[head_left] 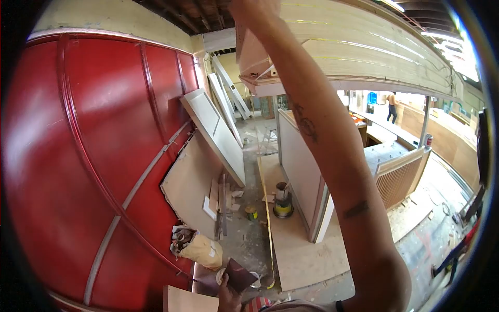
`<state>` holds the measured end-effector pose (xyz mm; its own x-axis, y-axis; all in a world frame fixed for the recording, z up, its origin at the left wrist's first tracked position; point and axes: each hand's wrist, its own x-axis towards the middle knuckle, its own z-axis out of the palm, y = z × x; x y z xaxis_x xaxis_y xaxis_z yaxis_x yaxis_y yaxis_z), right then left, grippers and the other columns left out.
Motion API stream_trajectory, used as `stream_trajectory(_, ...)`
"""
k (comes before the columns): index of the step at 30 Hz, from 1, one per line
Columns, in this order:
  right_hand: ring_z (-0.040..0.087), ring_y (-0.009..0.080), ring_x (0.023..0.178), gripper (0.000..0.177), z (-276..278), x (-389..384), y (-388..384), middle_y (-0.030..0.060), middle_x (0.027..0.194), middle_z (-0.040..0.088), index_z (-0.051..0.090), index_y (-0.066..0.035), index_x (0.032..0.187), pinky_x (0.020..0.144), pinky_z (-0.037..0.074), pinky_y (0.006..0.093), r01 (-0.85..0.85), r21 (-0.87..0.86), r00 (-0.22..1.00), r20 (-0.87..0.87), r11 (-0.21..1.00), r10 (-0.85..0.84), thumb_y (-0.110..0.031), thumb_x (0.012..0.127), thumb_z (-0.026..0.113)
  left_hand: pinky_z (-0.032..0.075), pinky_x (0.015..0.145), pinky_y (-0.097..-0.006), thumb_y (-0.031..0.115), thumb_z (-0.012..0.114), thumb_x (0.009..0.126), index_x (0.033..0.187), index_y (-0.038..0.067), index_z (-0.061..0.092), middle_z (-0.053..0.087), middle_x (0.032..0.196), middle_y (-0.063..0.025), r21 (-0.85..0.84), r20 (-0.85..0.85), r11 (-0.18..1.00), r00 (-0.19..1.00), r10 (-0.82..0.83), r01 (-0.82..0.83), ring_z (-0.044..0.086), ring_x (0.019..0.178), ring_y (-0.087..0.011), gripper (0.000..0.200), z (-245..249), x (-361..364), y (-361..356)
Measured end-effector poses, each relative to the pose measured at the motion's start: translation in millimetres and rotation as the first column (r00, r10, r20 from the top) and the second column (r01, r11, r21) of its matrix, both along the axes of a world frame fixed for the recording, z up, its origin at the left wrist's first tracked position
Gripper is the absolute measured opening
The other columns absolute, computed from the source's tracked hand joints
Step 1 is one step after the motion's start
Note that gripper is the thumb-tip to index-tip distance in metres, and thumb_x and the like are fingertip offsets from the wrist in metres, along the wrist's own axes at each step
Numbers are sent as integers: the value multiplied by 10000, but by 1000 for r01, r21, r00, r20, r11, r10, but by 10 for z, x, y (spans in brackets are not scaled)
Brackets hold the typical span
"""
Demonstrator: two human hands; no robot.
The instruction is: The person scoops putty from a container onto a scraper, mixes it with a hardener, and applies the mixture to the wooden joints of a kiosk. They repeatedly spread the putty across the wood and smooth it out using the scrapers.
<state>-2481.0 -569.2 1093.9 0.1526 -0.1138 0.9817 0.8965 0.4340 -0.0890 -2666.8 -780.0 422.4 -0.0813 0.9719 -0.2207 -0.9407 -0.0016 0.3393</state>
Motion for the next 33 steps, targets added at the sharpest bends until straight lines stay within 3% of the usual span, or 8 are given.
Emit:
stream_trajectory(7, 511, 437, 1072, 370, -806, -88, -377, 226, 1103, 548, 572, -64, 1163, 914, 425, 525, -476, 9, 765, 498, 880, 409, -6, 810, 477, 529, 842, -357, 262, 558, 984, 1237, 85, 564, 661, 1137, -60, 393, 43, 919, 999, 26, -41, 643, 1002, -193, 308, 1633, 44, 517)
stream_trajectory(10, 462, 362, 1065, 434, -1843, 139, -1012, 161, 1102, 522, 535, -68, 1252, 969, 341, 463, -771, -467, 96, 587, 433, 804, -99, 822, 582, 527, 773, -297, 251, 570, 974, 1210, 91, 573, 657, 1063, -33, 484, -310, 872, 918, 248, -72, 631, 958, -152, 285, 2202, 147, 411)
stream_trajectory(13, 440, 354, 1093, 609, -2684, 285, -1378, 139, 1250, 466, 508, -151, 1308, 966, 337, 464, -612, -732, -218, 521, 301, 825, -57, 717, 621, 522, 776, -274, 360, 443, 1017, 1328, 38, 478, 598, 1129, -27, 842, 329, 530, 682, -653, 101, 580, 938, -66, 450, 2335, 360, 515)
stream_trajectory(15, 445, 356, 1093, 671, -2956, 289, -1324, 133, 1266, 440, 519, -170, 1299, 933, 369, 455, -614, -751, -198, 444, 242, 874, 0, 665, 658, 502, 758, -246, 362, 387, 1036, 1376, 24, 434, 581, 1160, -35, 718, -422, 689, 848, 322, 96, 572, 954, -62, 482, 2749, 548, 248)
stream_trajectory(18, 462, 338, 1104, 668, -2865, 512, -1141, 137, 1220, 454, 544, -166, 1276, 939, 391, 476, -338, -691, 228, 598, 638, 768, 29, 647, 660, 536, 616, -293, 309, 324, 1056, 1291, 53, 470, 649, 1049, -102, 641, 186, 759, 982, -6, -117, 666, 817, -191, 377, 2686, 471, 191)
stream_trajectory(20, 479, 330, 1084, 611, -2527, 751, -720, 145, 1220, 471, 535, -164, 1256, 941, 392, 485, -194, -321, 374, 849, 927, 373, 15, 682, 641, 542, 612, -311, 328, 341, 1052, 1297, 53, 482, 649, 1053, -109, 543, 163, 808, 973, 165, -228, 670, 811, -204, 394, 2725, 449, 110)
stream_trajectory(24, 524, 416, 1034, 531, -950, 1230, -181, 167, 1170, 535, 501, -123, 1257, 844, 435, 538, 156, 120, 923, 336, 980, -188, 30, 749, 522, 563, 728, -380, 372, 404, 1033, 1306, 80, 519, 647, 1134, -108, 586, -87, 809, 990, 111, -39, 673, 903, -228, 416, 2439, 257, 188)
stream_trajectory(33, 429, 436, 1163, 368, 125, 799, 392, 230, 1252, 412, 445, -27, 1228, 926, 395, 604, 241, 46, 969, -61, 969, -239, -124, 885, 536, 472, 952, -422, 371, 483, 1005, 1301, 107, 529, 634, 1188, -74, 408, -84, 894, 967, 241, -188, 608, 1080, -227, 399, 1935, 236, 34)
